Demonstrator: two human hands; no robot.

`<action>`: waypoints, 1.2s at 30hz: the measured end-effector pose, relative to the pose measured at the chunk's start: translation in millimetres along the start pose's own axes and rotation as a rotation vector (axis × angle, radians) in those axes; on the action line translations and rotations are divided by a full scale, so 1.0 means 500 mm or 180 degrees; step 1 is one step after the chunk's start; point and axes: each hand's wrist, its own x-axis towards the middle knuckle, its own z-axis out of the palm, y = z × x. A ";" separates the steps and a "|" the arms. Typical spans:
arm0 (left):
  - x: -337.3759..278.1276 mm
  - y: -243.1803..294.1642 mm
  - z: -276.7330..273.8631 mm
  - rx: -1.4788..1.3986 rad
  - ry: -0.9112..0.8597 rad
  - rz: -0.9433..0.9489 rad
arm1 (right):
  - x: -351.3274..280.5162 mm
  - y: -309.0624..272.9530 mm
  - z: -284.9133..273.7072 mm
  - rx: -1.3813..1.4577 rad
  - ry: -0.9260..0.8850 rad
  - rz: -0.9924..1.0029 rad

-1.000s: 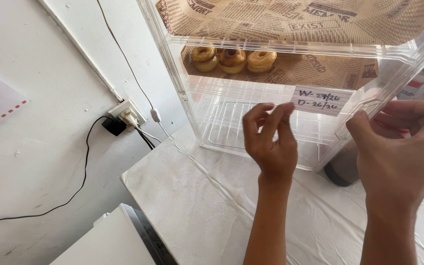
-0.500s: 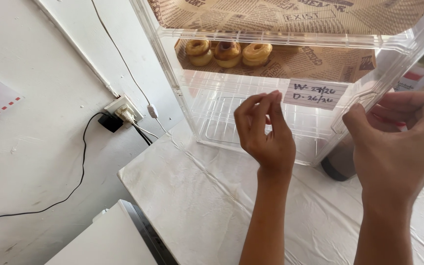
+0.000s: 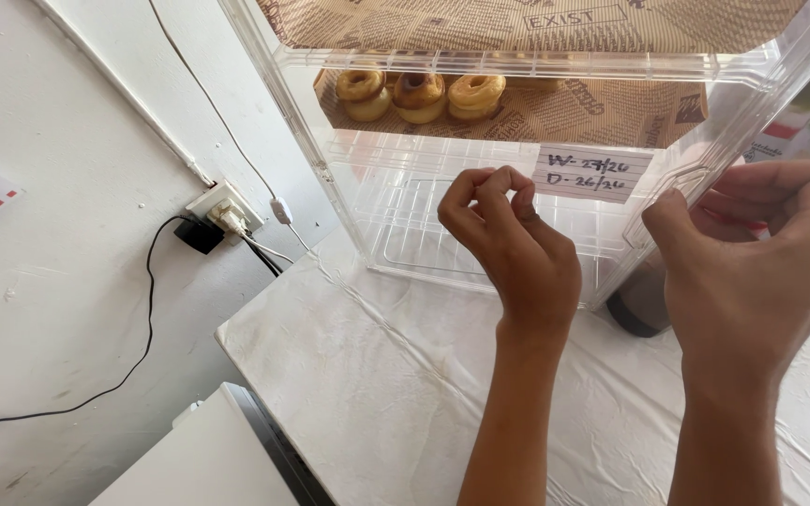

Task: The recorder removes an old label from a pastry display case, cuts a new label from a sheet of paper, writes a date on it with a marker, and prepares tape to apply it.

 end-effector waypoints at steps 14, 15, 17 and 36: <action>-0.033 -0.018 0.004 0.0300 0.0305 0.0401 | -0.007 0.015 0.005 0.0067 -0.0007 -0.0031; -0.032 -0.020 0.002 0.0185 0.0273 0.0359 | -0.007 0.015 0.004 0.0072 -0.0004 -0.0026; -0.026 -0.019 0.002 0.0186 0.0316 0.0466 | -0.006 0.012 0.004 0.0095 -0.0003 -0.0007; 0.066 0.162 -0.071 0.0596 -0.1121 -0.0934 | 0.000 0.010 0.002 0.0068 0.0021 -0.0065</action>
